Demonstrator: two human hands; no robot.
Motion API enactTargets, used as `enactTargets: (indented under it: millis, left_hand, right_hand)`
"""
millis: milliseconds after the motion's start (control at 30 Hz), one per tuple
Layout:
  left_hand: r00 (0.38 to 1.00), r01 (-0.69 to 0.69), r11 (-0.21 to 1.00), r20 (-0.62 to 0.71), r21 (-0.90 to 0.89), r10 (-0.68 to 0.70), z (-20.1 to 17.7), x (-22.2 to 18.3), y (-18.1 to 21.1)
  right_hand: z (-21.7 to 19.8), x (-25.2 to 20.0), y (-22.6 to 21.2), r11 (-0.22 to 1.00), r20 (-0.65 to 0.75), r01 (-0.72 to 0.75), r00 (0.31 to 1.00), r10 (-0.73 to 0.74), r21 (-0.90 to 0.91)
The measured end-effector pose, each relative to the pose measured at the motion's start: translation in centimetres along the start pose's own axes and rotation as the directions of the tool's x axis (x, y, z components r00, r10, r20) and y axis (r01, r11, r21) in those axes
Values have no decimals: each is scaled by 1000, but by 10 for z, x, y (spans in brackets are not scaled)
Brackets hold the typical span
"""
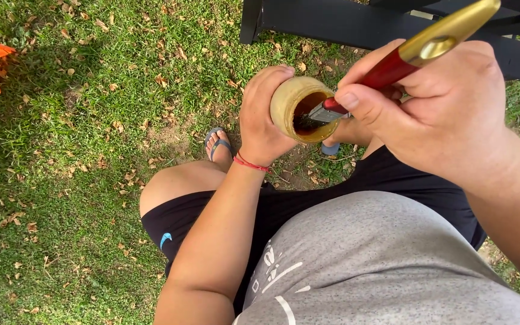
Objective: Painting a wooden chair with black paint using a paintbrush and a small container while sitting outdoors.
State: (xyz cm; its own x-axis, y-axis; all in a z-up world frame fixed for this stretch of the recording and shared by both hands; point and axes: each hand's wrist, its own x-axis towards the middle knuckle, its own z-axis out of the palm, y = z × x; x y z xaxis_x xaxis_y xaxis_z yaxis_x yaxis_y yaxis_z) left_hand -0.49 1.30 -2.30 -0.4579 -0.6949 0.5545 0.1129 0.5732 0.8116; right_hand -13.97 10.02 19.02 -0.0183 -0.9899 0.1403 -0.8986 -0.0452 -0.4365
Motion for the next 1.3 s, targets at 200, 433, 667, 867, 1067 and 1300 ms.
enactTargets:
  millis: [200,433,667,867,1067,1300]
  left_hand:
    - [1000,-22,1000,-2,-2,22,0,-2,-2]
    - [1000,11,999,-20,34,-10,-1,0,0]
    - [999,39,998,-15,57,-38,0,0,2]
    - [999,51,997,13,64,-51,1,0,0]
    - [1000,17,998,4,53,-17,1,2,2]
    - [999,37,994,18,103,-39,0,4,4]
  right_hand:
    - [3,-2,-7,974,-6,-136,990,140,184]
    - [12,-12,8,798,-74,-263,931,357,543]
    - [19,-24,8,841,-181,-138,946,268,523]
    - [22,-22,-21,809,-135,-128,960,247,573]
    - [33,-37,-1,788,-216,-79,941,262,611]
    - [28,-34,8,753,-228,-168,892,391,636]
